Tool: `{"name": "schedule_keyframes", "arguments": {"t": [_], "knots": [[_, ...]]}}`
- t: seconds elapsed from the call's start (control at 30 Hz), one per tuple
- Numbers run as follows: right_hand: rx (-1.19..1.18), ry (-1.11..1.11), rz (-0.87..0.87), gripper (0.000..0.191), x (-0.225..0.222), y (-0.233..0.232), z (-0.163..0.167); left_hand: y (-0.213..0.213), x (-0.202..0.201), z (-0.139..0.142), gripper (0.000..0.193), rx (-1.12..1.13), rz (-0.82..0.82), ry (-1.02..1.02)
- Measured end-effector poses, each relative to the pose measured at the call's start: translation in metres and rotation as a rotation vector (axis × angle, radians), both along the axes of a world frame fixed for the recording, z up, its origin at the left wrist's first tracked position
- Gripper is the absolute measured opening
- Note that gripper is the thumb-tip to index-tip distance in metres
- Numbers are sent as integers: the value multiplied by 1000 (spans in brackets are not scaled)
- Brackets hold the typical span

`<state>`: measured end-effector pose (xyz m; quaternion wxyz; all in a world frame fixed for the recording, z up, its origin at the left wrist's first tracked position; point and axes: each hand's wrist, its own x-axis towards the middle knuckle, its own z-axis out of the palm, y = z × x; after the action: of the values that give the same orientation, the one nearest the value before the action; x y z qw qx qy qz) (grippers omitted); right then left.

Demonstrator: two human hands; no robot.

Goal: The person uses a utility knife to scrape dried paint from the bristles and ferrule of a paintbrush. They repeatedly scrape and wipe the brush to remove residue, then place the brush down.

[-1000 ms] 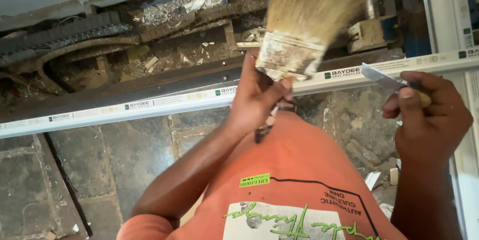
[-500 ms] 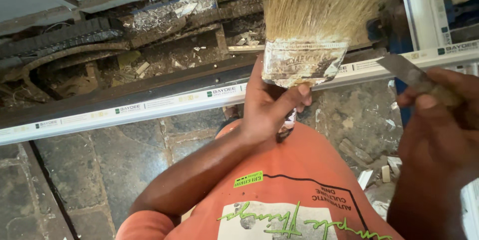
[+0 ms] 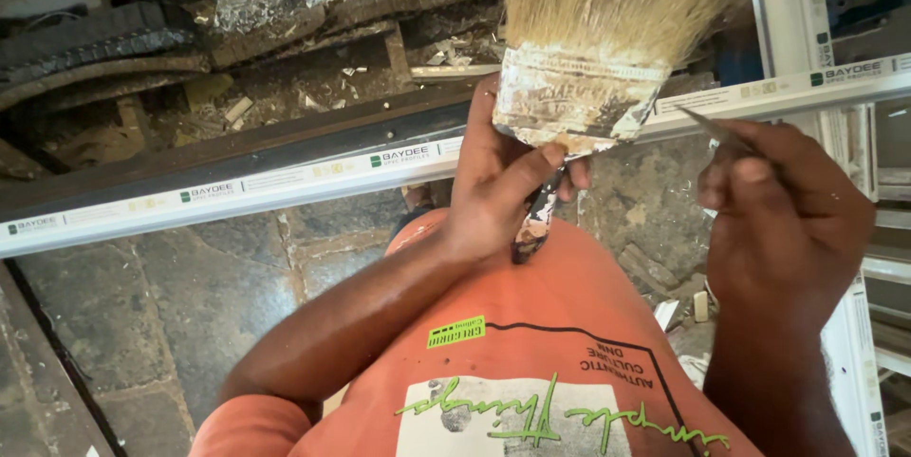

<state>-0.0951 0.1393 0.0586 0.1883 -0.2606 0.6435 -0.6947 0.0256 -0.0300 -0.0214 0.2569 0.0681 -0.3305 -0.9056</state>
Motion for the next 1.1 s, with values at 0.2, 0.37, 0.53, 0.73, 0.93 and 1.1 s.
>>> {"name": "schedule_keyframes", "arguments": {"t": [0.2, 0.37, 0.53, 0.73, 0.93, 1.1], "knots": [[67, 45, 18, 26, 8, -1, 2, 2, 5, -11, 58, -3, 7, 55], [192, 55, -2, 19, 16, -9, 9, 2, -2, -9, 47, -66, 53, -98], [85, -116, -15, 22, 12, -9, 2, 1, -5, -3, 33, 75, 123, -205], [61, -397, 80, 11, -3, -5, -18, 5, 6, -5, 43, 110, 15, -156], [275, -391, 131, 14, 7, -5, -29, 9, 13, -15, 57, -132, -99, -184], [-43, -412, 183, 16, 6, -6, -35, 13, 21, -26, 50, -270, -128, -229]]}}
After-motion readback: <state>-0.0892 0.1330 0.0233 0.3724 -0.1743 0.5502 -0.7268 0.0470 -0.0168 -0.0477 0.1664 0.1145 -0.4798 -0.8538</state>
